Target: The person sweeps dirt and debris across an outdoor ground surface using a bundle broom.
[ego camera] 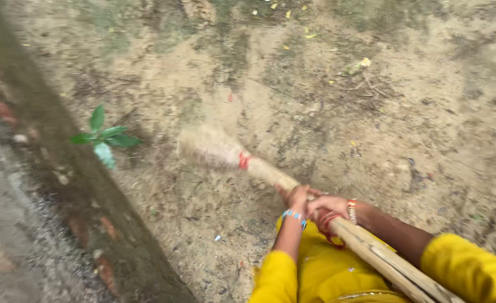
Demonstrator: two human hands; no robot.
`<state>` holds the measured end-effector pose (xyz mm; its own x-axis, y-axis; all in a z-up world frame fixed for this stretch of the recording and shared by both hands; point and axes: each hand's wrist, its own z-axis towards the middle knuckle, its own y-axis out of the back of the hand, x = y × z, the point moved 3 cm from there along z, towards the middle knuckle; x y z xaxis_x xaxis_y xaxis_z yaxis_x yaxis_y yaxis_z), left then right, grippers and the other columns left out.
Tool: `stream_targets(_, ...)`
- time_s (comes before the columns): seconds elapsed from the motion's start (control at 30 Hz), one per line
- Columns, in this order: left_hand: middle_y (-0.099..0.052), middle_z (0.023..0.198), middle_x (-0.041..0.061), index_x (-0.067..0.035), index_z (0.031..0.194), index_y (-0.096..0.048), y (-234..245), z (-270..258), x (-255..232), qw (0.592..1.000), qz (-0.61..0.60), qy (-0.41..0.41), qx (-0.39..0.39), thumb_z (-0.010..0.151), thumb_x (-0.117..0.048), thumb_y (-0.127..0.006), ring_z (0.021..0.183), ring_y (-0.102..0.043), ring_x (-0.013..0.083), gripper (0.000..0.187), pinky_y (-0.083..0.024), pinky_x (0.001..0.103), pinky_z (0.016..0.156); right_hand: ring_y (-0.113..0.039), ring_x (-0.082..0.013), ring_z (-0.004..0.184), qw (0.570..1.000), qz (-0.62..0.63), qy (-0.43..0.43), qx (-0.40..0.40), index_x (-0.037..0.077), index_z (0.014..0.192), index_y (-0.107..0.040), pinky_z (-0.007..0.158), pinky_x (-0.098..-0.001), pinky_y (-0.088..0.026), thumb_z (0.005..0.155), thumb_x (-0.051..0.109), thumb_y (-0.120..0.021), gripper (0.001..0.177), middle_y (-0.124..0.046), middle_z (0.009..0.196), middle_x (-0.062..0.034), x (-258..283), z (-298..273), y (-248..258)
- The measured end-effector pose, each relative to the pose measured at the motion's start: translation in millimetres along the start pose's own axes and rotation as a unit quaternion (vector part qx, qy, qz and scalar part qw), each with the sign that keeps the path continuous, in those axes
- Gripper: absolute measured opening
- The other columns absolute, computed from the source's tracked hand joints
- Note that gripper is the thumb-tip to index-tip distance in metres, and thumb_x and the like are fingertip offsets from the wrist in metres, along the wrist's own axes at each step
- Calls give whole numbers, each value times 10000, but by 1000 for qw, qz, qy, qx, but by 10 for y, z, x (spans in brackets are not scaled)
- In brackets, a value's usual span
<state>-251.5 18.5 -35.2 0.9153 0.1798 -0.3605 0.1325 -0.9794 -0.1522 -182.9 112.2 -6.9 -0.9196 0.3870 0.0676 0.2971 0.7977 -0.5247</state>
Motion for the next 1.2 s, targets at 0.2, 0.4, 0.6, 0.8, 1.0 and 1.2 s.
stream_targets(0.2, -646, 1060, 296, -234, 1526, 41, -1478, 38, 564, 978, 130, -34, 159, 827, -1, -551, 751, -706, 408, 946, -610, 510, 641, -471, -59, 379, 952, 244, 140, 117, 134, 667, -518, 336, -231, -372, 914, 99, -675, 295, -522, 496, 50, -264, -659, 1137)
stream_targets(0.4, -660, 996, 238, -195, 1368, -161, -2022, -170, 550, 962, 173, -55, 205, 847, -88, -602, 729, -701, 361, 691, -590, 467, 613, -580, -115, 485, 941, 197, 246, -118, 136, 996, -590, 406, -284, -458, 811, 91, -647, 199, -632, 680, -22, -5, -1339, 1347)
stream_targets(0.6, -673, 932, 179, -156, 1210, -363, -1753, 85, 56, 974, 109, -64, 190, 868, -175, -653, 707, -697, 314, 449, -570, 424, 586, -587, -165, 485, 966, 91, 223, -98, 146, 953, -631, 463, -338, -495, 728, 127, -678, 230, -642, 651, -34, 688, -870, 818)
stream_targets(0.8, -687, 868, 120, -118, 1052, -565, -594, 1087, -777, 975, -58, -64, 206, 888, -262, -703, 686, -692, 267, 258, -551, 380, 558, -480, -139, 357, 995, 20, 26, 92, 155, 609, -563, 367, -326, -400, 818, 210, -728, 271, -519, 467, 1, 1402, 181, -73)
stream_targets(1.0, -709, 856, 161, -23, 965, -696, 746, 1499, -1274, 988, -51, 69, 131, 861, -262, -671, 685, -711, 298, 261, -629, 407, 617, -511, -122, 396, 970, -216, 22, 113, 124, 648, -649, 383, -279, -396, 848, 291, -726, 271, -582, 536, -6, 1569, 1146, -774)
stream_targets(1.2, -745, 806, 206, -282, 903, -263, 147, 2017, -1287, 995, -79, -61, -26, 795, 66, -792, 593, -734, 317, 642, -629, 456, 534, -584, -163, 466, 977, -105, 22, 187, 90, 736, -672, 417, -335, -493, 875, 341, -760, 300, -623, 674, -63, 1794, 1608, -26)
